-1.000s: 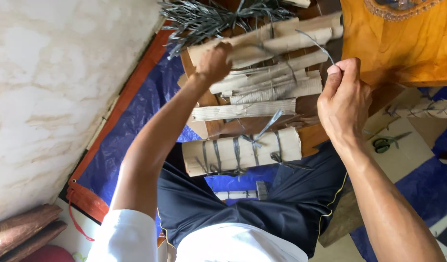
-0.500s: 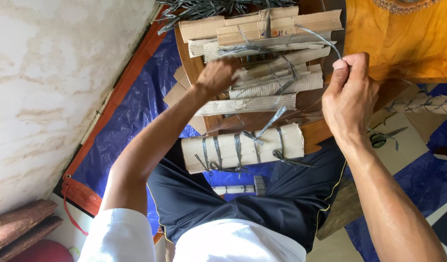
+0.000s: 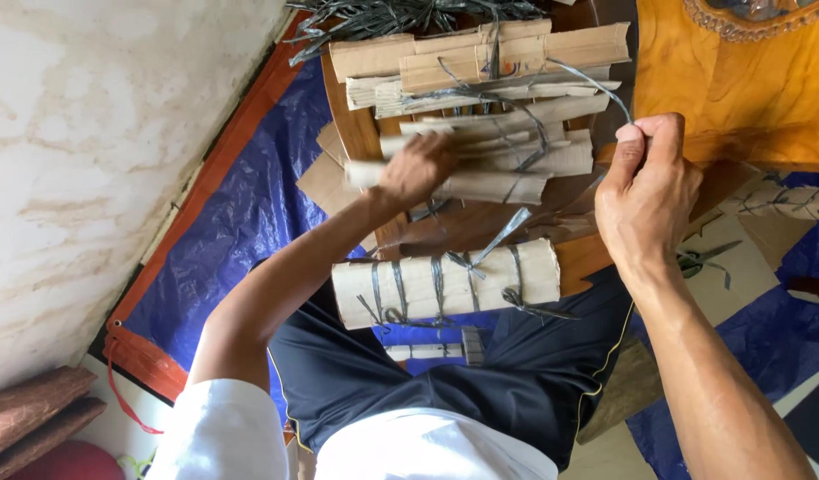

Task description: Bundling wooden slats and furniture components together using wire and protective paper wrapping.

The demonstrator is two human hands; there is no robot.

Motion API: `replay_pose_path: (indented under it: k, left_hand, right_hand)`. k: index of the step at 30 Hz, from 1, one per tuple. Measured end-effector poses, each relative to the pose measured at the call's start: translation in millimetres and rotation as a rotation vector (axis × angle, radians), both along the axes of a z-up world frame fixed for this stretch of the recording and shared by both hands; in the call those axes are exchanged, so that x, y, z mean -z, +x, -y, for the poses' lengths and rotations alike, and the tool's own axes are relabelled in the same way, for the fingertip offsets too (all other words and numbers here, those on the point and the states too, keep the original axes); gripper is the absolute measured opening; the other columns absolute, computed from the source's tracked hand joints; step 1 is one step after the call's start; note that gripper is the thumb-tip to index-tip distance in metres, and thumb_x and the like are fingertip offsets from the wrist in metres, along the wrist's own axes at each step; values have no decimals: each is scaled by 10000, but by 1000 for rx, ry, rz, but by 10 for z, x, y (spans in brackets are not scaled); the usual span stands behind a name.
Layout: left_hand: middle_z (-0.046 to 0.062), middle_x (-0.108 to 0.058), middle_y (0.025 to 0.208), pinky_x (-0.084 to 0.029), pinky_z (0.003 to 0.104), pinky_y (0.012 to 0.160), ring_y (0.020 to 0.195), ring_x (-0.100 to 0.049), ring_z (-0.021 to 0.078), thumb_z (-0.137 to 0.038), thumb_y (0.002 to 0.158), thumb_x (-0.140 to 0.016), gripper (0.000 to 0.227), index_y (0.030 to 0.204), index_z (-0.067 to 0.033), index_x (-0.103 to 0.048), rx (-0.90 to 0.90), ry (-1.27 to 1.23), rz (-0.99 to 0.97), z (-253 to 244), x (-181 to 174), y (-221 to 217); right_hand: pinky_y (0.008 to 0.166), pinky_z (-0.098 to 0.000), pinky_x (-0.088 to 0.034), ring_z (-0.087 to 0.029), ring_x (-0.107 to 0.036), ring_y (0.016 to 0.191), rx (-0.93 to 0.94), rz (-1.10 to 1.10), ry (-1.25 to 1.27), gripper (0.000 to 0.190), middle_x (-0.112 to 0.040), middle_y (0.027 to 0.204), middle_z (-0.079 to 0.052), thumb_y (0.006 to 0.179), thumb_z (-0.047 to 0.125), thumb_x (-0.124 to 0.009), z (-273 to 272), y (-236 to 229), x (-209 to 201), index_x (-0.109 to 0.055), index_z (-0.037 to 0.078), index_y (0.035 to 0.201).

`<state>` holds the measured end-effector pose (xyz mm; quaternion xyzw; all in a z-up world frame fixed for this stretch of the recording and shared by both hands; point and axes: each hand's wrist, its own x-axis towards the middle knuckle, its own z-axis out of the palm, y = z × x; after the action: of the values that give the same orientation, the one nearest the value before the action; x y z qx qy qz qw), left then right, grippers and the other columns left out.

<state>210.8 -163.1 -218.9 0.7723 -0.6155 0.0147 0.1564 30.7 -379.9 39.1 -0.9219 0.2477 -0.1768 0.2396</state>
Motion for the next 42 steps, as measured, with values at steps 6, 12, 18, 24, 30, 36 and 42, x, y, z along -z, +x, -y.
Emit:
replay_pose_path:
  k: [6,12,18,24,30,36,42]
  left_hand:
    - [216,-682,1053,-591,356,606,752,-692,257,-54,1022,-622,98,1101,1,-640,-261,-123,-623,217,-726,370]
    - [164,-750,1000,-593,289,532,686,-735,199,8,974,-637,95,1057,-31,-660,-409,-379,-452,405,-552,896]
    - [144,-730,1018,-591,288,596,741,-734,193,73,952,-599,181,1074,-59,-625,-338,-357,-454,453,-513,771]
    - [125,-620,1036,-580,348,697,855,-611,218,47,857,-630,339,1164,-68,-540,-445,-301,-44,422,-233,538]
    - [80,-569,993,-533,347,681,857,-564,203,-85,939,-730,249,1099,-103,-541,-437,-277,-63,274,-176,574]
    - [66,-629,1123,-567,282,749,932,-605,156,-120,1062,-662,102,1162,-126,-639,-57,-96,-44,99,73,352]
    - [70,-671,1042,-583,337,718,862,-623,188,-319,805,-718,326,1064,-123,-696,-156,29,87,189,-195,139]
  right_hand:
    - [792,-522,-497,-424,-693,892,22,-39,2,117,-701,984,-198,1184,109,-563,-5,12,-15,-549,3,1135]
    - [816,-509,-517,-411,-708,932,-13,1,-19,68,-722,1006,-184,1153,72,-531,-3,-7,20,-537,4,1145]
    - [799,-512,-514,-408,-705,907,8,-22,-4,86,-727,1043,-179,1166,89,-536,-15,16,-27,-532,6,1147]
    - [773,-517,-504,-412,-694,874,33,-39,27,93,-703,981,-198,1161,106,-541,-20,14,-18,-541,13,1163]
    - [787,-519,-499,-415,-691,888,-2,-15,-21,96,-708,1001,-194,1167,98,-552,-12,8,-10,-541,7,1137]
    - [763,-510,-502,-404,-697,851,20,-33,11,102,-705,973,-192,1175,112,-562,-29,28,-42,-543,14,1153]
    - [773,-516,-505,-408,-698,863,0,-32,-26,115,-710,975,-188,1176,108,-567,-29,22,-41,-546,9,1123]
